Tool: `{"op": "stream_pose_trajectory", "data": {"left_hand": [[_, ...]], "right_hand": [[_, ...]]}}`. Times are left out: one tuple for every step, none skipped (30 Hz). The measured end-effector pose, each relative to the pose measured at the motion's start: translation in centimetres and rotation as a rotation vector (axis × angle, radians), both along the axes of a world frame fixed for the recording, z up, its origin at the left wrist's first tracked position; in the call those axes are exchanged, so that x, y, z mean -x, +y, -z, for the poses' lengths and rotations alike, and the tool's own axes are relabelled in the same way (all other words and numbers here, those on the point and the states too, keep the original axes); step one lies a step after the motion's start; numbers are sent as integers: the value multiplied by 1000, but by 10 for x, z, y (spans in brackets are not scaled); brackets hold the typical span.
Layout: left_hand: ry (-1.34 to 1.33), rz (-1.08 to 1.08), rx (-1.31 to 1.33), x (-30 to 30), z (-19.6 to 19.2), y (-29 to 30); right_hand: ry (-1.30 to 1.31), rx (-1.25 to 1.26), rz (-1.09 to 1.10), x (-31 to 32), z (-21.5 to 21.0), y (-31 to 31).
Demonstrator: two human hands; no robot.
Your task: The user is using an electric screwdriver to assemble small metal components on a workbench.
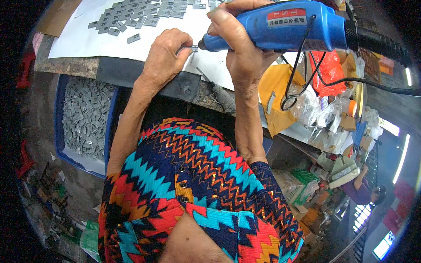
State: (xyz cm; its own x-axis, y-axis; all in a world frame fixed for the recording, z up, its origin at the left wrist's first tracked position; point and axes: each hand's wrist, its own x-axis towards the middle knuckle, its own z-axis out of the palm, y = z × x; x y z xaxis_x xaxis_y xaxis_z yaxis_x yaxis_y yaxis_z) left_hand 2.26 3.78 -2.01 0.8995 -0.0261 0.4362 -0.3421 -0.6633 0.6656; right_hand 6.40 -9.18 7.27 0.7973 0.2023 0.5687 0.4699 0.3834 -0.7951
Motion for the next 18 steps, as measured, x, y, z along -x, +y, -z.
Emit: {"op": "stream_pose_trajectory", "data": {"left_hand": [[-4, -2, -12, 0, 0, 1], [-9, -3, -25, 0, 1, 1], [-8, -6, -23, 0, 0, 1], [-6, -6, -20, 1, 0, 0], [-4, -6, -18, 1, 1, 0], [-3, -7, -16, 1, 1, 0], [-3, -6, -15, 0, 1, -1], [-2, -5, -15, 0, 1, -1], [-1, -6, -14, 0, 1, -1], [-6, -8, -13, 0, 2, -1], [-10, -10, -11, 1, 2, -1], [-9, -11, -11, 1, 2, -1], [-10, -10, -14, 1, 1, -1], [-11, -9, -18, 1, 0, -1], [-11, -9, -17, 1, -1, -1], [11, -11, -35, 1, -1, 0], [32, -12, -53, 1, -1, 0], [33, -14, -51, 2, -1, 0]], "right_hand": [[1, 3, -3, -1, 0, 1], [-19, 31, -6, -2, 0, 2], [-40, 59, -8, -3, 0, 3], [-40, 61, -9, -4, 1, 3], [-48, 74, -21, -5, 2, 3], [-56, 88, -33, -6, 2, 3], [-56, 89, -34, -5, 2, 4], [-37, 64, -25, -4, 3, 6], [-18, 40, -17, -3, 3, 7], [-18, 40, -18, -4, 4, 7], [-45, 42, -19, -5, 5, 8], [-72, 43, -19, -5, 6, 8], [-72, 43, -20, -5, 6, 8], [-72, 43, -11, -5, 5, 9], [-72, 43, -2, -4, 5, 9], [-70, 44, -4, -4, 5, 10], [-55, 30, 8, -3, 5, 11], [-40, 17, 20, -2, 6, 12]]}}
